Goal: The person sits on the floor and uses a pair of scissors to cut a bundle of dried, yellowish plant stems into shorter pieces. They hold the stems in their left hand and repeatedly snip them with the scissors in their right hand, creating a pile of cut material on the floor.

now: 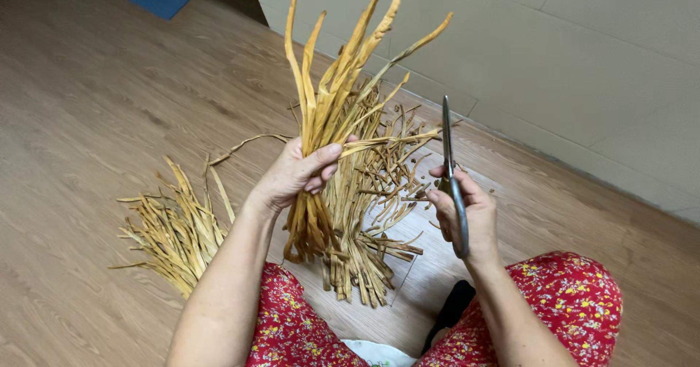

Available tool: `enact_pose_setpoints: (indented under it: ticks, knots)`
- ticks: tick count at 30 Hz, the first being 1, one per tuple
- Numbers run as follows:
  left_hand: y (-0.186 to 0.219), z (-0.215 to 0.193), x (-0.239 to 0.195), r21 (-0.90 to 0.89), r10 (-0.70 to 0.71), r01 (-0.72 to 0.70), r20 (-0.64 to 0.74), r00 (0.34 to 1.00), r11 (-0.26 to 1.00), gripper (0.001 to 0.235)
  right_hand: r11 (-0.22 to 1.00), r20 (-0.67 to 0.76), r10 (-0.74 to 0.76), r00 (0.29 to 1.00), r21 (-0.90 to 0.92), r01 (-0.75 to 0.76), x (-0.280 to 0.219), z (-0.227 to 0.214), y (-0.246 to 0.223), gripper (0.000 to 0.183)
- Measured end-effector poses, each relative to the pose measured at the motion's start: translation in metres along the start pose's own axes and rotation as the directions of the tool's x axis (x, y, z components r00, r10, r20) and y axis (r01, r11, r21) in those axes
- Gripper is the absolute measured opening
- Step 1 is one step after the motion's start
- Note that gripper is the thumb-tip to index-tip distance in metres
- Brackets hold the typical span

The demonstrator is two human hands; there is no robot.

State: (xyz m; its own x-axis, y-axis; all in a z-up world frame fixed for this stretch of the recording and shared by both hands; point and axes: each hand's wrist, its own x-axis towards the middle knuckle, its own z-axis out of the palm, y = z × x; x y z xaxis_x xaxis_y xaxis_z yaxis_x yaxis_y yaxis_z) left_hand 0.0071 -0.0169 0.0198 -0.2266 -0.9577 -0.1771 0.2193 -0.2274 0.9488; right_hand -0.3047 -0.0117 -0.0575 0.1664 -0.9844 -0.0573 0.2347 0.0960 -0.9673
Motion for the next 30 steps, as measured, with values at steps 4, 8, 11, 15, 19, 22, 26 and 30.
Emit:
enact_pose_setpoints:
  ticks: [4,8,11,15,19,22,26,30]
  knots:
    - [0.002,-0.004,-0.003,-0.017,-0.019,0.02,0.049,0.999,1.0,0.039,0.994,0.048,0.005,0.999,-0.106,0.0,0.005,-0.004,-0.001,0.043]
    - [0.004,-0.003,-0.006,0.002,-0.046,0.046,0.109,0.993,0.999,0.04,0.97,0.174,-0.016,0.985,-0.236,0.057,0.007,-0.002,0.002,0.048]
    - [0.003,0.0,-0.006,0.044,-0.07,0.064,0.145,0.987,0.997,0.039,0.969,0.216,-0.036,0.976,-0.23,0.087,0.008,-0.003,0.007,0.053]
    - [0.002,0.004,-0.006,0.063,-0.086,0.077,0.17,0.982,0.995,0.038,0.97,0.213,-0.102,0.972,-0.195,0.144,0.01,-0.001,0.013,0.052]
    - [0.003,0.0,-0.007,0.054,-0.077,0.069,0.151,0.986,0.996,0.038,0.962,0.183,-0.09,0.979,-0.237,0.133,0.007,-0.001,0.012,0.047]
    - [0.003,-0.004,-0.006,0.023,-0.062,0.059,0.138,0.988,0.998,0.039,0.97,0.088,0.015,0.996,-0.244,0.007,0.004,-0.002,0.008,0.046]
    - [0.004,-0.008,-0.007,0.028,-0.064,0.06,0.158,0.985,0.998,0.04,0.987,0.144,-0.058,0.988,-0.138,0.078,0.009,-0.01,-0.002,0.048]
    - [0.002,-0.008,-0.008,0.09,-0.094,0.077,0.203,0.975,0.993,0.04,0.989,0.194,-0.128,0.973,-0.046,0.139,0.019,-0.018,-0.015,0.058]
